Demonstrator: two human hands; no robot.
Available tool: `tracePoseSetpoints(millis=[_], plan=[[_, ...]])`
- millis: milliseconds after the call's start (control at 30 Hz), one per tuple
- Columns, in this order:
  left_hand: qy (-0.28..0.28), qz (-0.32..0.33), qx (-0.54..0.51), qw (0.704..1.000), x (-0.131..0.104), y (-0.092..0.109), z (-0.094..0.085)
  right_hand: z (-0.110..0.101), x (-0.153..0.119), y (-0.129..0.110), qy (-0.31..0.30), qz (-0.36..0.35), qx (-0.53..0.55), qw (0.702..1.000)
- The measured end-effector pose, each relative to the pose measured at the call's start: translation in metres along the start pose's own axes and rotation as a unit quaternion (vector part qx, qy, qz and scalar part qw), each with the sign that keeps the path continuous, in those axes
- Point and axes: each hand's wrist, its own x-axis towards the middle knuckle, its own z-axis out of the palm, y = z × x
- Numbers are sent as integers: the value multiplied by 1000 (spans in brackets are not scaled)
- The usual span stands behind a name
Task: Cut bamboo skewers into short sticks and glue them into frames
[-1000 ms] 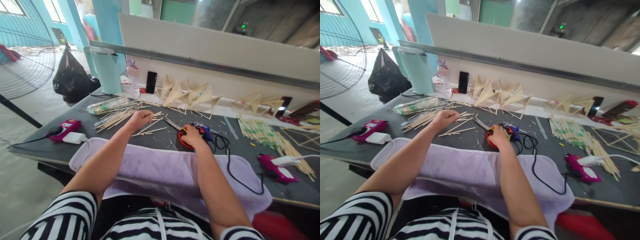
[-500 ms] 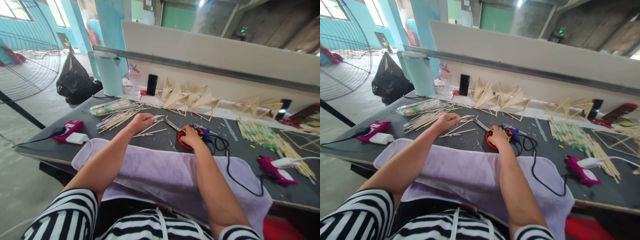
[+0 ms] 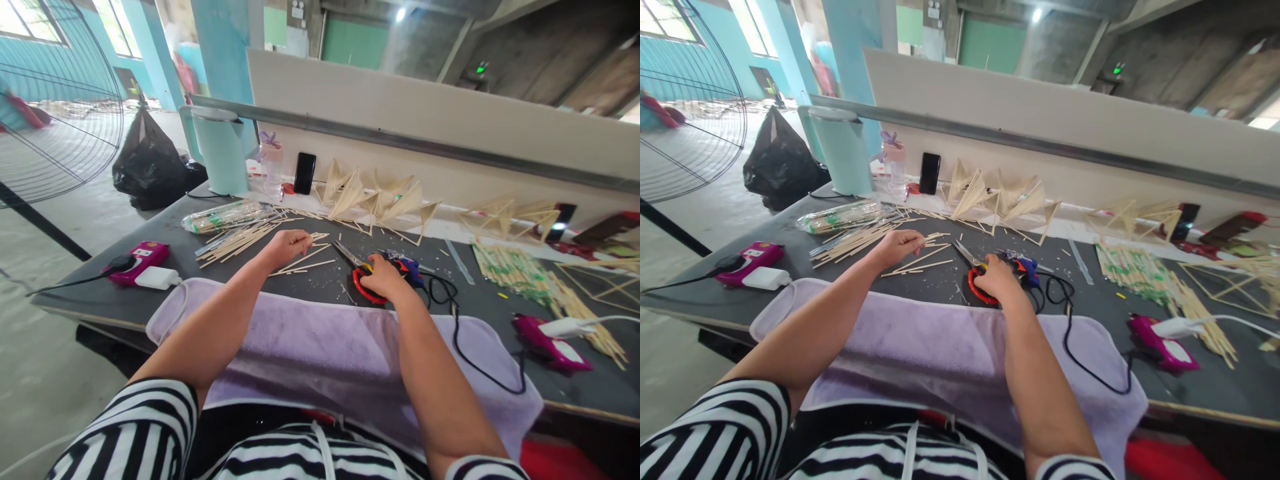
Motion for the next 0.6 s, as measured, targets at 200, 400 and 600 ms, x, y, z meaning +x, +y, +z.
tracePoseSetpoints(millis=[200, 400, 600], plan=[[7, 1, 13, 1000, 3, -6, -3, -25, -8, 10, -95, 40, 338, 935], [-5, 1, 36, 999, 5, -3, -6, -50, -16, -5, -191, -52, 620, 759], [-40, -1, 70, 997, 4, 5, -1, -39, -17, -26, -286, -107, 682, 664]])
